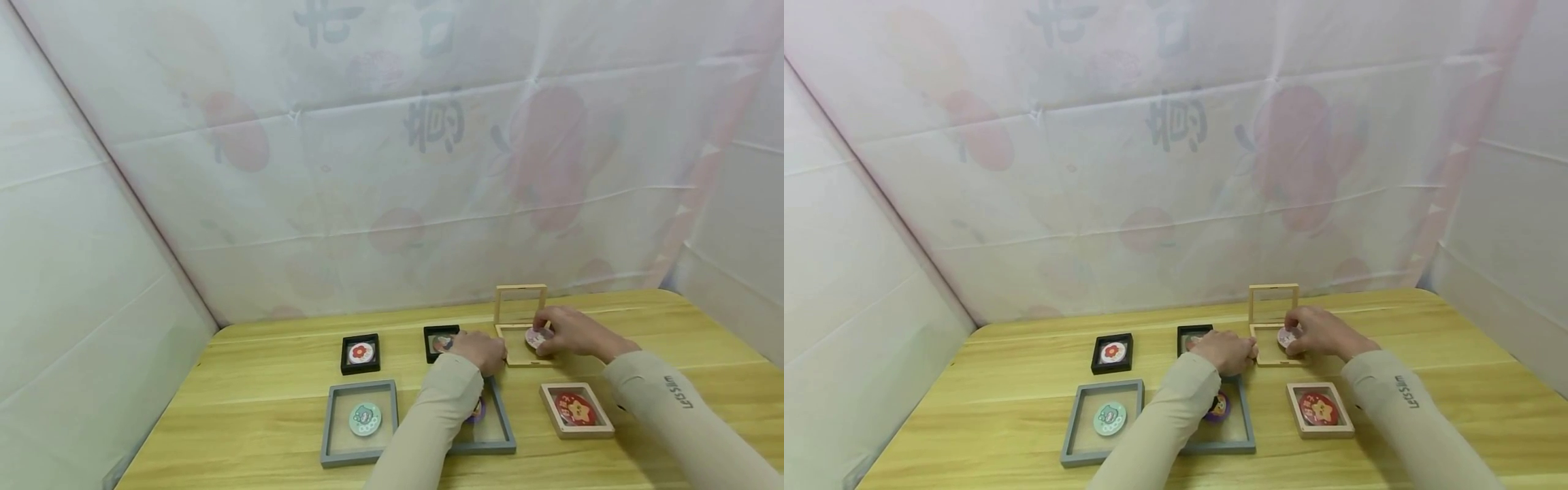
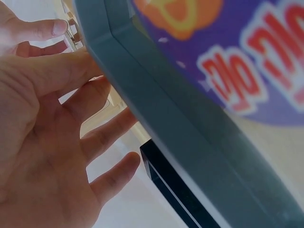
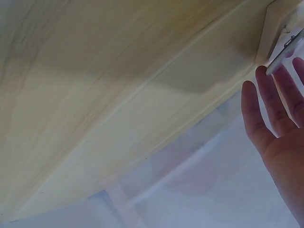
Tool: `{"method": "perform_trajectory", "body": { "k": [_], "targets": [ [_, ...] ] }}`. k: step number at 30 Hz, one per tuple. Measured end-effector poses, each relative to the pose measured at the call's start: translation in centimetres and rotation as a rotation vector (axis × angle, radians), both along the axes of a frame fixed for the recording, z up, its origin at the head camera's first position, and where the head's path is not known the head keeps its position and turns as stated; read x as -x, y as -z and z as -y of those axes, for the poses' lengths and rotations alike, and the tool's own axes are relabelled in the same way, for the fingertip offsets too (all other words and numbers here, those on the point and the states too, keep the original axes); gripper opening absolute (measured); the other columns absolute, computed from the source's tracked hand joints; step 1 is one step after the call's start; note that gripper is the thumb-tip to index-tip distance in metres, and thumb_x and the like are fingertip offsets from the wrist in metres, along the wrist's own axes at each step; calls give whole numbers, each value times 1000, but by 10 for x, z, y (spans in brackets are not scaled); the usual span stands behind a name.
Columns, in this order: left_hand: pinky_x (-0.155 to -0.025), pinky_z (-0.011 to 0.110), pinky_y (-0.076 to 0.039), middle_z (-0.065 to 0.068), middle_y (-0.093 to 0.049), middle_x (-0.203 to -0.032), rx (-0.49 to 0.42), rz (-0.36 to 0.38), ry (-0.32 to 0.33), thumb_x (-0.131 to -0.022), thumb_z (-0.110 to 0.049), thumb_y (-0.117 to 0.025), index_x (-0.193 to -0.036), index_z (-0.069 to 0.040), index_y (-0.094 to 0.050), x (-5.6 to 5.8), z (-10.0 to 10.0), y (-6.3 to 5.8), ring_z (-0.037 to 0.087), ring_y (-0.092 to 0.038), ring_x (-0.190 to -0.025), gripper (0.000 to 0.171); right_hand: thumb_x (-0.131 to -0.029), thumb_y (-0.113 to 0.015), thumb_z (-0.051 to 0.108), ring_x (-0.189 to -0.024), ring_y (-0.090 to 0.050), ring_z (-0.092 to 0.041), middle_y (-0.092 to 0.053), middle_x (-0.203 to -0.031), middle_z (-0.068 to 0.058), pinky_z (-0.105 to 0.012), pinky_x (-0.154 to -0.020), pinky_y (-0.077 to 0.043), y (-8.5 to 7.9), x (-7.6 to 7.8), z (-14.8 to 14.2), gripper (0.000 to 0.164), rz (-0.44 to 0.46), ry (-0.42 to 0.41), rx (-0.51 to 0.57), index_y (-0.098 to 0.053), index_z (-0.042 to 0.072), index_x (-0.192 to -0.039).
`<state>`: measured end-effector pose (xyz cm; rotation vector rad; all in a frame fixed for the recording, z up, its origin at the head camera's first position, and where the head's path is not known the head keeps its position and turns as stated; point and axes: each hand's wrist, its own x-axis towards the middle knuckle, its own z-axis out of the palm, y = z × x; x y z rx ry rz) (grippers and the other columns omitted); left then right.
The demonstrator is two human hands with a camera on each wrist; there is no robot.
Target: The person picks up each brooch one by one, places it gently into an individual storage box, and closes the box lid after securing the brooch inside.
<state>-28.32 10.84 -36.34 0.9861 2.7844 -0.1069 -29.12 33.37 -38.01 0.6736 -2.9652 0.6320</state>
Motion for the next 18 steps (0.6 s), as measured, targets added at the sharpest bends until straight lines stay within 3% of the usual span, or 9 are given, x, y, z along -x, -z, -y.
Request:
{"method": "perform_trajectory", "body": {
  "k": [14,18],
  "targets": [
    [-99,32,-46,-12,-70,-95,35,-42,-15,-107,-31,-52,-124,-39,-69,-2,-5,4,8,-62,-82,25,-71,-89,18,-75,-50,-15,-60,-85,2,-34,-65,-44,1,3,13,31,-9,-24,-6,-66,7,-90],
    [-100,32,-45,-13,-70,-94,33,-27,-25,-107,-29,-54,-118,-38,-72,-2,-7,4,9,-63,-83,24,-71,-90,17,-75,-51,-15,-61,-87,1,-35,-65,-46,2,3,17,32,4,-39,-5,-67,6,-91]
  ]
}}
